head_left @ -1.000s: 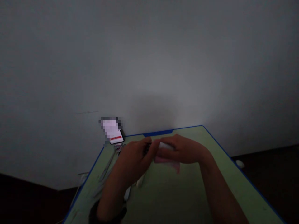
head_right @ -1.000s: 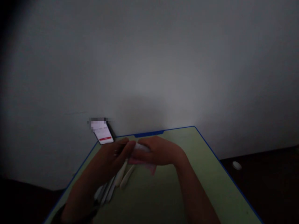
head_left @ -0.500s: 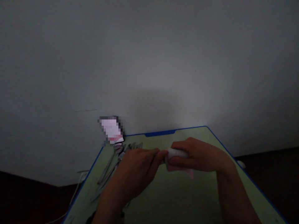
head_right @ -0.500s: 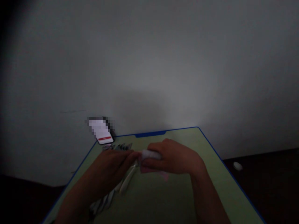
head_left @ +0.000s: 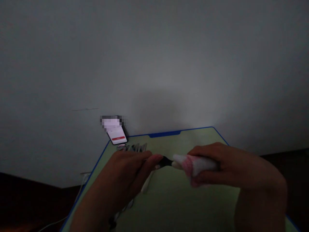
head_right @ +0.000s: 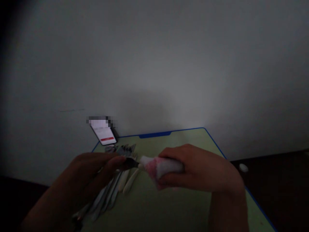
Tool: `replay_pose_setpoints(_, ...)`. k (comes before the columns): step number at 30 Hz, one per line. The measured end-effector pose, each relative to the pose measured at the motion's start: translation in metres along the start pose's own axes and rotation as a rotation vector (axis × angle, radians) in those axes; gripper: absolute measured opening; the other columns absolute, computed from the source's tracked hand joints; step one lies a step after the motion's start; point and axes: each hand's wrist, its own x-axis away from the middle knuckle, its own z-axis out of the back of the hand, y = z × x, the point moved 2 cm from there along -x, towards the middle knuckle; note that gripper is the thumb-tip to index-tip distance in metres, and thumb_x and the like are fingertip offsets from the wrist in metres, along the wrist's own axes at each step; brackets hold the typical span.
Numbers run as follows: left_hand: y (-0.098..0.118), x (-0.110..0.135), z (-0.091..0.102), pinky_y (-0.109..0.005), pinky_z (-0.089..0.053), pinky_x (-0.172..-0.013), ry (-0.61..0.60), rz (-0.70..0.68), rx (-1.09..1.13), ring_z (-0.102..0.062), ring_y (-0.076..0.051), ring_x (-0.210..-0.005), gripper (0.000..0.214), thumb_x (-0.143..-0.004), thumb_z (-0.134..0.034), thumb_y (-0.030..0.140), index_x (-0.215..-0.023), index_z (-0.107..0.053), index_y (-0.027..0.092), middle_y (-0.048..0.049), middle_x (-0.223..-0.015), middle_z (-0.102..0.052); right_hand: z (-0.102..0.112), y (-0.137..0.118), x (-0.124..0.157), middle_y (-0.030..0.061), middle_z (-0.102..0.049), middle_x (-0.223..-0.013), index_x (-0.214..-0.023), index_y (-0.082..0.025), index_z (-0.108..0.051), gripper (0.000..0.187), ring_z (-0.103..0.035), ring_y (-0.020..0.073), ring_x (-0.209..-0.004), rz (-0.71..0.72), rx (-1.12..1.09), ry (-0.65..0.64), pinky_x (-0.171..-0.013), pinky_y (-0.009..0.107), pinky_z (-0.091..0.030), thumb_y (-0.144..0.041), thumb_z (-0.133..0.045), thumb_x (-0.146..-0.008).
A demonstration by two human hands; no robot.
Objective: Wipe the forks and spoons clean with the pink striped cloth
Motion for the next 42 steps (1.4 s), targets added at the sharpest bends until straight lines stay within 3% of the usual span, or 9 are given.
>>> replay_pose_setpoints(3,0.001,-0.002,-0.004,-0.024,-0.039,-0.047,-0.099,-0.107,-0.141,-0.057,-0.014,-0.044,0.039,-0.085,-0.038,0.044,-0.069,-0.068,0.025,-0.0004,-0.053,-0.064,-0.005,-0.004,-0.005,0.0009,-0.060,-0.067,-0.083,-0.022,-0.060,0.025,-0.049,0.0110,-0.055,0.012,0.088,-0.008,-0.047,0.023,-0.029,-0.045,-0.055,-0.078)
replay_pose_setpoints(17,-0.004,-0.015,-0.041,-0.023,-0.036,-0.051,-0.126,-0.133,-0.381,-0.056,-0.014,-0.051,0.042,-0.091,-0.031,0.041,-0.072,-0.063,0.020,-0.0019,-0.060,-0.064,-0.021,0.006,-0.041,0.0009,-0.058,-0.067,-0.082,-0.017,-0.056,0.026,-0.046,0.0095,-0.057,0.092,0.209,0.081,-0.052,0.023,-0.027,-0.041,-0.047,-0.083)
replay_pose_setpoints(21,-0.008,-0.017,-0.032,-0.019,-0.034,-0.045,-0.127,-0.151,-0.278,-0.052,-0.010,-0.046,0.040,-0.092,-0.031,0.038,-0.080,-0.064,0.019,0.0008,-0.056,-0.061,-0.010,0.012,-0.036,-0.0006,-0.059,-0.068,-0.084,-0.017,-0.060,0.031,-0.046,0.0083,-0.054,0.056,0.087,0.091,-0.049,0.021,-0.029,-0.047,-0.052,-0.079)
replay_pose_setpoints(23,-0.009,-0.016,-0.026,-0.018,-0.033,-0.043,-0.139,-0.084,-0.210,-0.050,-0.009,-0.043,0.041,-0.092,-0.031,0.036,-0.076,-0.063,0.017,0.0029,-0.050,-0.057,-0.004,0.012,-0.030,0.0000,-0.060,-0.073,-0.091,-0.017,-0.060,0.036,-0.049,0.0089,-0.057,0.040,0.028,0.071,-0.049,0.020,-0.031,-0.049,-0.053,-0.077)
replay_pose_setpoints(26,-0.006,-0.013,-0.018,-0.017,-0.034,-0.042,-0.076,-0.038,-0.108,-0.047,-0.007,-0.041,0.040,-0.092,-0.035,0.036,-0.068,-0.060,0.016,0.0047,-0.045,-0.051,0.002,0.013,-0.021,-0.0004,-0.058,-0.071,-0.095,-0.017,-0.060,0.038,-0.048,0.0089,-0.056,0.023,-0.034,0.052,-0.048,0.019,-0.033,-0.050,-0.052,-0.078)
replay_pose_setpoints(29,-0.003,-0.010,-0.014,-0.016,-0.040,-0.044,0.002,-0.038,-0.016,-0.052,-0.007,-0.047,0.024,-0.088,-0.046,0.034,-0.079,-0.059,0.016,0.0039,-0.056,-0.057,0.005,0.016,-0.017,0.0004,-0.058,-0.073,-0.094,-0.016,-0.060,0.038,-0.049,0.0092,-0.059,0.008,-0.058,0.096,-0.049,0.019,-0.035,-0.050,-0.052,-0.078)
replay_pose_setpoints(31,-0.003,-0.008,-0.012,-0.016,-0.045,-0.048,0.054,-0.066,0.084,-0.057,-0.008,-0.054,0.020,-0.083,-0.054,0.031,-0.098,-0.055,0.017,0.0020,-0.071,-0.064,0.006,0.019,-0.016,0.0011,-0.058,-0.076,-0.094,-0.016,-0.059,0.038,-0.049,0.0092,-0.060,0.003,-0.084,0.113,-0.049,0.019,-0.036,-0.049,-0.052,-0.079)
replay_pose_setpoints(33,-0.004,-0.005,-0.009,-0.016,-0.049,-0.053,0.084,-0.109,0.131,-0.060,-0.008,-0.060,0.033,-0.081,-0.059,0.027,-0.112,-0.051,0.021,0.0008,-0.083,-0.066,0.006,0.021,-0.014,0.0010,-0.057,-0.075,-0.095,-0.015,-0.058,0.037,-0.049,0.0091,-0.060,0.020,-0.112,0.100,-0.049,0.019,-0.037,-0.048,-0.053,-0.079)
replay_pose_setpoints(42,-0.005,-0.004,-0.004,-0.015,-0.050,-0.060,0.051,-0.266,0.076,-0.062,-0.008,-0.068,0.033,-0.075,-0.067,0.026,-0.107,-0.060,0.028,0.0038,-0.083,-0.068,0.001,0.015,-0.019,-0.0019,-0.053,-0.063,-0.084,-0.014,-0.057,0.033,-0.043,0.0064,-0.051,0.129,-0.071,0.020,-0.043,0.017,-0.030,-0.045,-0.048,-0.082)
